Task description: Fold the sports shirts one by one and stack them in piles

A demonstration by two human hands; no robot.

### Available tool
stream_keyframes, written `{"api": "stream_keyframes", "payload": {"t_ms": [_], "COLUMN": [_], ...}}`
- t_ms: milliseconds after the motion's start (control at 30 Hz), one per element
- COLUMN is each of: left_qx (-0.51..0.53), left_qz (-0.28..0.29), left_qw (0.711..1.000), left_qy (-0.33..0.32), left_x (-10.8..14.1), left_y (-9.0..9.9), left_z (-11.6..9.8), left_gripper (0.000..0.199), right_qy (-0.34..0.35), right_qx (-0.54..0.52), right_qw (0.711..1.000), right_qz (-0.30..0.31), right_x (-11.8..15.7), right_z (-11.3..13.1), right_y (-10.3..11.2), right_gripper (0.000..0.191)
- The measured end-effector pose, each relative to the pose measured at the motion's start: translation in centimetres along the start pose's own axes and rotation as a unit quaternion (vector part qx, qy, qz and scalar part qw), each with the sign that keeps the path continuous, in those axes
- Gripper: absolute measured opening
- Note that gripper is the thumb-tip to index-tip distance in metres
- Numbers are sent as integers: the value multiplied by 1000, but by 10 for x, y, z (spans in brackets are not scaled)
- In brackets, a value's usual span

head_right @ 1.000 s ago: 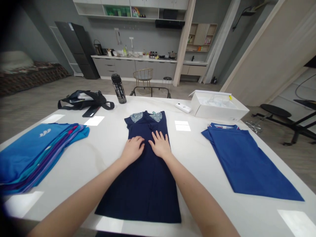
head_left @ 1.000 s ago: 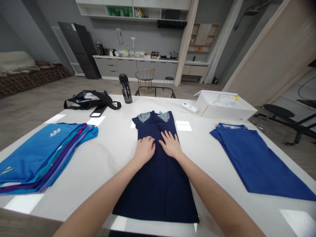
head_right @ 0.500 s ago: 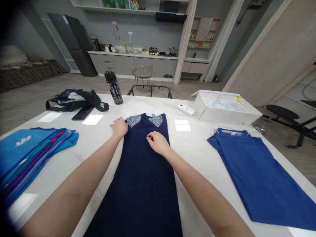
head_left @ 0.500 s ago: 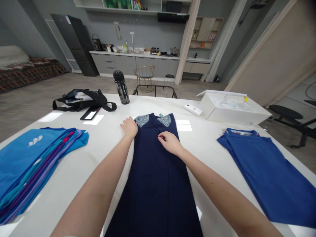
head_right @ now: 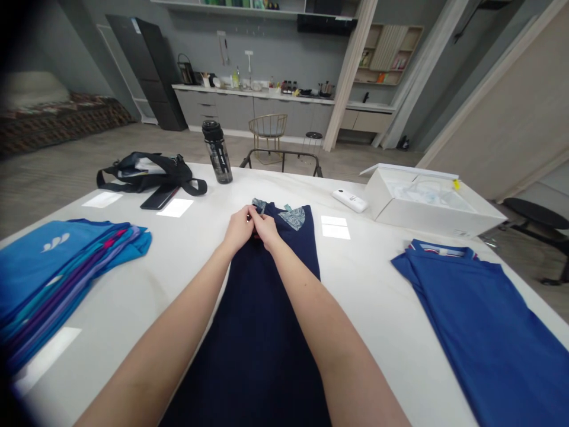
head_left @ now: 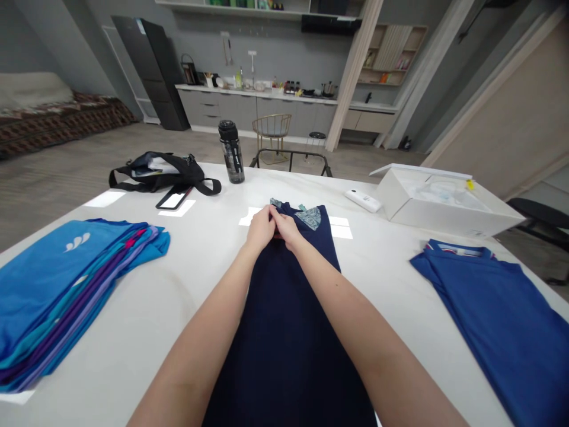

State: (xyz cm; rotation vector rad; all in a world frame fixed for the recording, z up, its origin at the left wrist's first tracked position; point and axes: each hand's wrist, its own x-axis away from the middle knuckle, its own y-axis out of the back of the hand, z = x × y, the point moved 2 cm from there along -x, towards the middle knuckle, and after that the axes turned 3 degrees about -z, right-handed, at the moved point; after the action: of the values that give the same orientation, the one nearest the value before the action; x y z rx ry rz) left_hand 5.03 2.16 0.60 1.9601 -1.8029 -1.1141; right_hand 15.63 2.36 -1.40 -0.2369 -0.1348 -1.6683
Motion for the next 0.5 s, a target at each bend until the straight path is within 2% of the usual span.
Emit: {"api": "stream_keyframes", "payload": {"t_ms": [67, 167, 233, 333, 400, 500], "left_qx": [7, -19, -75, -165, -197, -203], "left_qz": [34, 92, 85, 58, 74, 116], "left_qw": [999, 993, 991, 984, 977, 972], "left_qy": [-18, -65, -71, -43, -35, -29], "left_x": [0, 2, 7, 15, 20, 25], "left_y": [-2, -4, -3, 0, 0, 0], "left_z": [-4, -8, -9, -9, -8, -6], "left_gripper": [23, 18, 19, 37, 43, 36], "right_qy": [-13, -43, -39, -8, 14, 32], "right_qx": [-26, -46, -27, 3, 25, 54], "right_qw": [999, 997, 997, 996, 997, 997], "right_qz": [-14, -40, -67, -85, -78, -53], "right_x": [-5, -12, -15, -14, -12, -8], "right_z": [2, 4, 7, 9, 9, 8], "right_y": [1, 5, 9, 16, 24, 38], "right_gripper": [44, 29, 20, 21, 24, 24]}}
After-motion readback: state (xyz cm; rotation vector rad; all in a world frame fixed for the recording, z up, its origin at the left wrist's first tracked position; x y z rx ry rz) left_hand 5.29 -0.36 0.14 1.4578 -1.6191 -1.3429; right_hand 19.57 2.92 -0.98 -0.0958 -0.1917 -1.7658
